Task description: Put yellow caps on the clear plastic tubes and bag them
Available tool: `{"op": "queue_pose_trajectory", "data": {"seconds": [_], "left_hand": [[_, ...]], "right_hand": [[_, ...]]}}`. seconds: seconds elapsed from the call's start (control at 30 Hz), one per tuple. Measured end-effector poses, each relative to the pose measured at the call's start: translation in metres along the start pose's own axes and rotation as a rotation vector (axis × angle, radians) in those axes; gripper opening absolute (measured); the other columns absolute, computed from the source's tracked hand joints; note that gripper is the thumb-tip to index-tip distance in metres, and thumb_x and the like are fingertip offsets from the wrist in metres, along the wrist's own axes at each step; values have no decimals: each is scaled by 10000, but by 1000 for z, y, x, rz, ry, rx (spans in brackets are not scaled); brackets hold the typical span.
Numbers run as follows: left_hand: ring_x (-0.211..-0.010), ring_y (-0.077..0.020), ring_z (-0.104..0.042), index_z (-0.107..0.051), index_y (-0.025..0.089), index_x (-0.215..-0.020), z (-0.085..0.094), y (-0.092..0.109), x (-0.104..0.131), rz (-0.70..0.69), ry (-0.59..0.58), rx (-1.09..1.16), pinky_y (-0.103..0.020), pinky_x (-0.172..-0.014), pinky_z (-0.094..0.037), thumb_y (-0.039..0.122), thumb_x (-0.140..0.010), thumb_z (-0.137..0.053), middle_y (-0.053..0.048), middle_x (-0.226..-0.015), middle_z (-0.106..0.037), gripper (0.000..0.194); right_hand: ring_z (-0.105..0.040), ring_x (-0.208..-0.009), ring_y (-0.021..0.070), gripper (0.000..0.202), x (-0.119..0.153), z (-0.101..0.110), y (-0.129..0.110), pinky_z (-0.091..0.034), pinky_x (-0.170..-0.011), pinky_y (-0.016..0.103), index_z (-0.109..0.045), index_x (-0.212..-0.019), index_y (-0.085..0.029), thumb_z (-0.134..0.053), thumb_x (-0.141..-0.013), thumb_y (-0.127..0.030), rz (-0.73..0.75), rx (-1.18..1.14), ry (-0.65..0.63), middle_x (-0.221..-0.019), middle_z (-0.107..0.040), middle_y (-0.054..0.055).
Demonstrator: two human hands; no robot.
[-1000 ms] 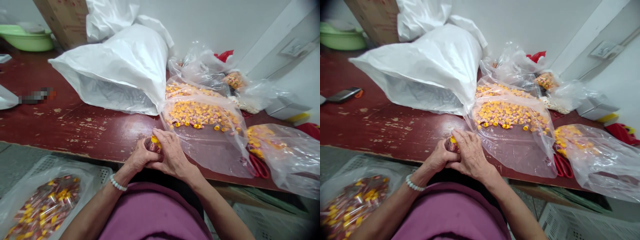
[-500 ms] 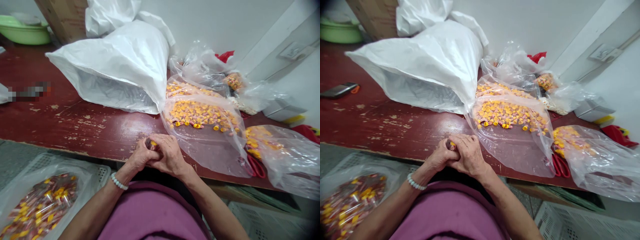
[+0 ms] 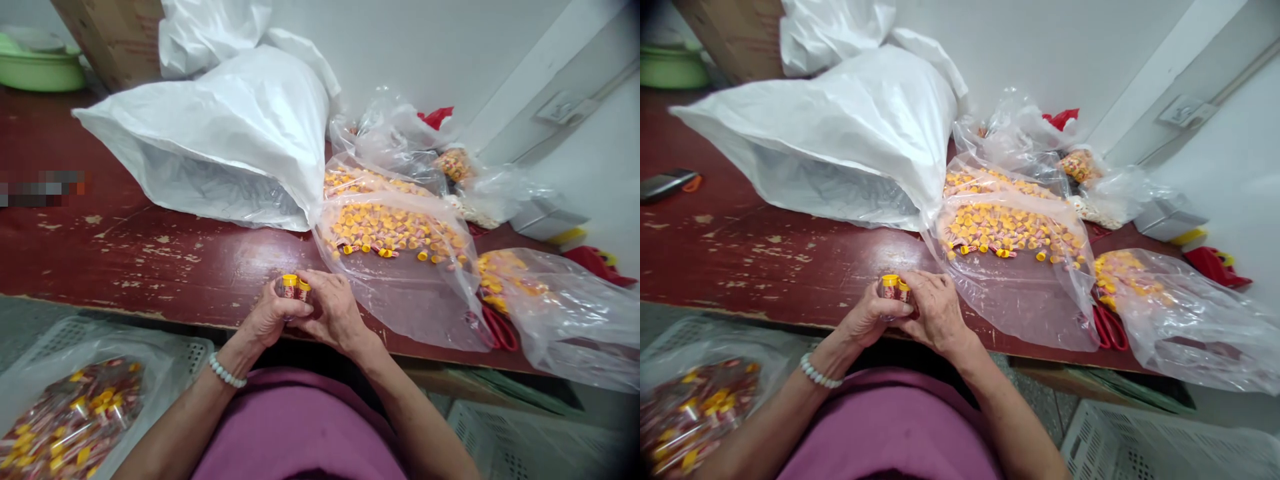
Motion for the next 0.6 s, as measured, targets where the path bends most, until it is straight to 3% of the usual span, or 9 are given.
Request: {"op": "queue_pose_trajectory", "data": {"seconds": [0.1, 0.17, 0.27, 0.33, 0.4, 0.47, 0.6], "left_hand": [[-569, -102, -558, -632, 126, -773, 1, -2, 0, 9, 4, 8, -213, -550, -457, 64, -504, -720, 12, -662, -632, 290], [-576, -115, -570, -638, 123, -789, 6, 0, -1, -5, 32, -12, -232, -566, -477, 75, -504, -731, 7, -663, -638, 304], [-552, -118, -565, -622, 119, -750, 21, 7, 0, -48, 126, -87, -246, -558, -491, 78, -467, -765, 9, -629, -634, 320], [-574, -119, -580, -604, 127, -769, 27, 11, 1, -77, 157, -129, -243, -582, -496, 85, -458, -788, 8, -649, -648, 364], [-602, -119, -598, -582, 143, -820, 25, 14, 3, -105, 147, -167, -236, -612, -495, 101, -463, -804, 8, -683, -660, 423], [-611, -119, -602, -563, 151, -854, 17, 17, 5, -126, 118, -233, -233, -615, -490, 106, -456, -810, 12, -706, -655, 470], [-578, -92, -555, -570, 137, -833, -3, 31, 9, -206, 65, -418, -208, -565, -460, 105, -461, -781, 18, -724, -615, 428]], "right_hand": [[-557, -1105, 244, 671, -5, 4, -3, -404, -944, 400, -466, -1281, -227, -712, -705, -464, 31, -27, -46, -1205, -616, 88], [-538, -1131, 240, 695, -11, 11, 9, -413, -947, 386, -449, -1304, -235, -708, -706, -477, -10, -97, -102, -1246, -586, 84], [-587, -1027, 198, 474, -17, 33, 71, -466, -860, 343, -463, -1296, -237, -552, -854, -384, -244, -112, -26, -1202, -602, 75], [-607, -931, 195, 282, -17, 50, 120, -470, -829, 337, -595, -1120, -186, -437, -899, -261, -387, 71, 91, -1041, -659, 81], [-591, -954, 220, 274, -18, 44, 157, -450, -868, 356, -636, -1025, -145, -417, -860, -145, -432, 276, 31, -1000, -662, 113], [-569, -994, 246, 284, -19, 30, 180, -430, -903, 379, -640, -1022, -133, -437, -826, -105, -420, 355, -52, -1028, -651, 137], [-558, -1007, 261, 325, -18, 13, 191, -434, -889, 394, -586, -1145, -158, -446, -851, -149, -388, 347, -117, -1122, -610, 152]]}}
Point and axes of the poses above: each hand's wrist, its own x-axis away from the middle knuckle, its own z-axis out of the back of the hand, y = z × x, the point moved 10 cm from there along -x, towards the middle knuckle
